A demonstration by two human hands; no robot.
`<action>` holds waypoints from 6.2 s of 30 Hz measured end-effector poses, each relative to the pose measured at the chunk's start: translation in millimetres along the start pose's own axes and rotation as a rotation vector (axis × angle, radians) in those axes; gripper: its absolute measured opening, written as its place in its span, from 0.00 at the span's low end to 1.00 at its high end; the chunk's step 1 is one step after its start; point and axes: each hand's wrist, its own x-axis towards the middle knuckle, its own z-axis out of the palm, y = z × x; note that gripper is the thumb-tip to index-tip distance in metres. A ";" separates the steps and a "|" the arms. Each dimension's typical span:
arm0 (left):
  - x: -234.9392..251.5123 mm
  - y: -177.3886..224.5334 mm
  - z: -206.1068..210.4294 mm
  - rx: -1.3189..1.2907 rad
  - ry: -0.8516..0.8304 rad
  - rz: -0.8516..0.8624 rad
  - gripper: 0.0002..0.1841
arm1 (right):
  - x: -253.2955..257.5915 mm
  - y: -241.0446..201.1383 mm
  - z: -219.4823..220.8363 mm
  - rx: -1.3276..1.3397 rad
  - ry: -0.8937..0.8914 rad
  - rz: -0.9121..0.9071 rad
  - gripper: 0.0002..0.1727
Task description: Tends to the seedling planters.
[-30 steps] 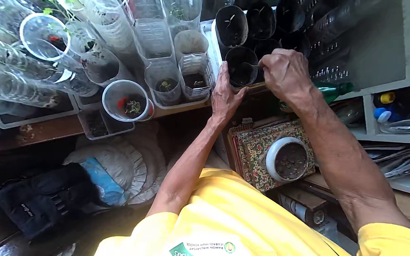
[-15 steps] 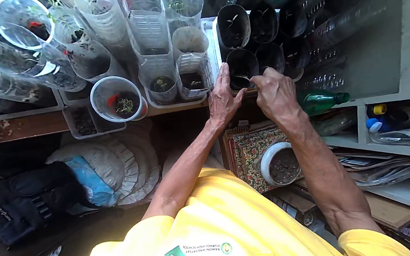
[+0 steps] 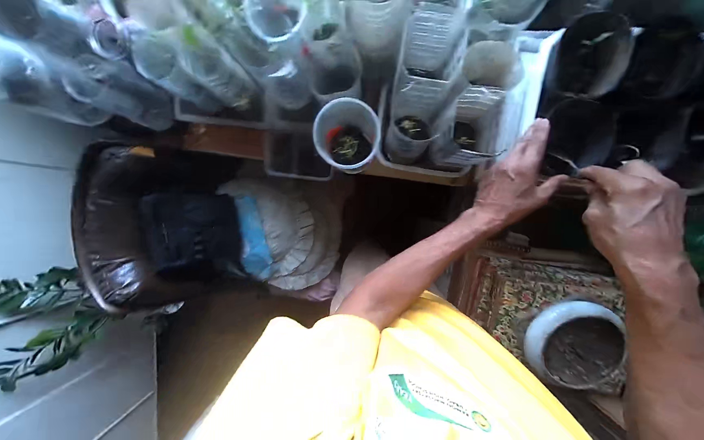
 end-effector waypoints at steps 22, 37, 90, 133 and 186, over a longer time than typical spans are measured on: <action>2.8 -2.7 -4.5 -0.085 -0.029 0.024 0.47 | 13.5 -6.7 9.8 -0.038 0.015 0.098 0.17; -51.5 -28.3 -61.3 -0.068 -0.159 0.151 0.47 | -5.3 9.5 7.9 -0.027 0.132 0.101 0.20; -67.9 -306.0 -280.3 0.405 0.122 -0.051 0.10 | -68.0 -195.0 53.1 0.878 -0.189 -0.328 0.17; -67.4 -320.0 -272.5 0.179 0.315 -0.058 0.14 | 41.9 -356.9 173.6 0.091 -0.009 -0.303 0.10; -77.5 -268.4 -349.0 0.006 0.303 0.114 0.19 | 5.3 -296.8 198.8 0.430 0.082 -0.452 0.19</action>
